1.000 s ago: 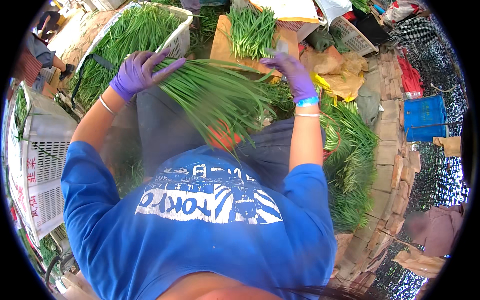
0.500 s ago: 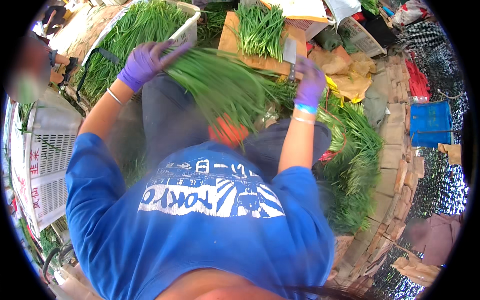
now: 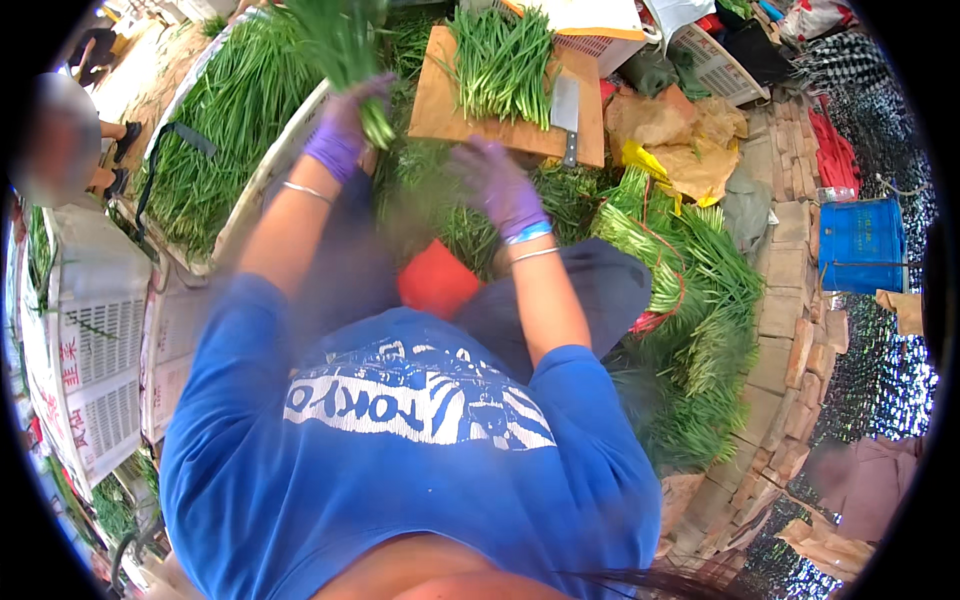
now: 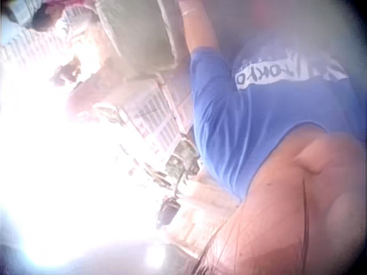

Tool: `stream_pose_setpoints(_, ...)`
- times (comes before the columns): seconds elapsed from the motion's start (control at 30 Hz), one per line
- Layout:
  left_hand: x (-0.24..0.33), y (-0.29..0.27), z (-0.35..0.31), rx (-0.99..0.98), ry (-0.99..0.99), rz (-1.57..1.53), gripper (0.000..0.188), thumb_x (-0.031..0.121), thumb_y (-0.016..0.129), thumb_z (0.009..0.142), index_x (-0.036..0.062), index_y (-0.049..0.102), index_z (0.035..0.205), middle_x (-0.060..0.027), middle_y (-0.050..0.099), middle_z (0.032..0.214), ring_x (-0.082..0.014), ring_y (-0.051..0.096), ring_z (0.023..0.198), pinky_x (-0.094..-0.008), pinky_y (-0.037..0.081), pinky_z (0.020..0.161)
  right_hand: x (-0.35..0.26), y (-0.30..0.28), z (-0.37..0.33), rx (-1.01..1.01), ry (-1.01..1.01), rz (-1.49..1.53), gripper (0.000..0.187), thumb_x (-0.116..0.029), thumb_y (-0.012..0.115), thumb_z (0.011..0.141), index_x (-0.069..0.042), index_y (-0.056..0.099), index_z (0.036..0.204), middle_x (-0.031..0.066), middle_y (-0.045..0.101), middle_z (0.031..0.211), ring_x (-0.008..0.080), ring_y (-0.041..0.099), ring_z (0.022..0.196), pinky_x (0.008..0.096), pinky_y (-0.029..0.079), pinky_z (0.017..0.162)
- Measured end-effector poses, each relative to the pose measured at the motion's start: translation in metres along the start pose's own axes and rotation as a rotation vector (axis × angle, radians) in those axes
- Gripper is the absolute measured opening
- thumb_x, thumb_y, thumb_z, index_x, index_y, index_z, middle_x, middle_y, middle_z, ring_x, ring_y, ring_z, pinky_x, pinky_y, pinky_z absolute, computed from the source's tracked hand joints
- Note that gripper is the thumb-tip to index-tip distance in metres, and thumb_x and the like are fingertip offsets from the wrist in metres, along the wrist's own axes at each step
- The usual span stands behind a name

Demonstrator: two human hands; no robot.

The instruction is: The person gathers bunches of green vegetables from a crate, aligns the stems on a small wooden board, trims the stem ends with a knife, and secures each bunch with a red rubber band.

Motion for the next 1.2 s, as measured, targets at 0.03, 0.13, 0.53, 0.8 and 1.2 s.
stream_pose_setpoints(0.03,-0.014,0.024,-0.014,-0.08,-0.111,-0.021,0.027,0.013,0.057,0.076,0.0002,0.057,0.1,-0.0054,0.062,0.089,-0.0137,0.055,0.071,-0.0245,0.047,0.062,0.015,0.01,0.006,-0.007,0.085,-0.01,0.069,-0.047,0.057,0.079,-0.011,0.029,0.131,0.0161,0.039,0.128,0.0306,0.04,0.115,0.0549,0.033,0.091)
stream_pose_setpoints(0.13,-0.066,0.069,-0.039,-0.16,-0.266,-0.057,0.021,0.008,0.061,0.074,-0.0001,0.059,0.093,-0.0085,0.061,0.082,-0.0168,0.056,0.068,-0.0281,0.047,0.064,0.016,0.019,0.012,-0.11,-0.116,0.106,0.058,-0.044,0.059,0.079,-0.012,0.041,0.123,0.01,0.048,0.118,0.0244,0.046,0.108,0.0499,0.036,0.09)
stream_pose_setpoints(0.53,-0.115,0.087,-0.048,-0.403,0.128,0.3,0.045,0.007,0.066,0.074,0.0,0.046,0.114,-0.0076,0.057,0.1,-0.0131,0.053,0.09,-0.0275,0.048,0.074,0.037,-0.043,0.006,0.16,-0.206,-0.313,0.034,-0.012,0.072,0.069,-0.003,0.055,0.097,0.0027,0.059,0.09,0.0124,0.055,0.085,0.0257,0.043,0.071)
stream_pose_setpoints(0.8,-0.155,0.05,-0.007,-0.677,-0.589,0.124,0.057,0.034,0.063,0.077,0.0025,0.044,0.121,-0.012,0.054,0.113,-0.0241,0.054,0.099,-0.038,0.043,0.088,0.027,-0.034,-0.012,0.195,0.07,-0.38,0.02,-0.01,0.069,0.071,-0.004,0.057,0.087,0.0027,0.058,0.062,0.0117,0.055,0.046,0.0219,0.042,0.04)
stream_pose_setpoints(1.2,0.026,0.109,0.119,-0.358,-0.016,-0.344,0.038,0.028,0.053,0.085,0.0089,0.049,0.117,-0.0125,0.054,0.113,-0.026,0.052,0.102,-0.0385,0.041,0.09,-0.049,-0.028,0.004,0.356,-0.293,-0.533,0.011,-0.007,0.064,0.075,-0.001,0.058,0.083,0.0044,0.056,0.06,0.0122,0.048,0.04,0.0229,0.038,0.036)
Point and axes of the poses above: each hand's wrist, its own z-axis towards the middle knuckle, its own y-axis out of the palm, x = y × z, the point moved 5 cm from there along z, towards the middle knuckle
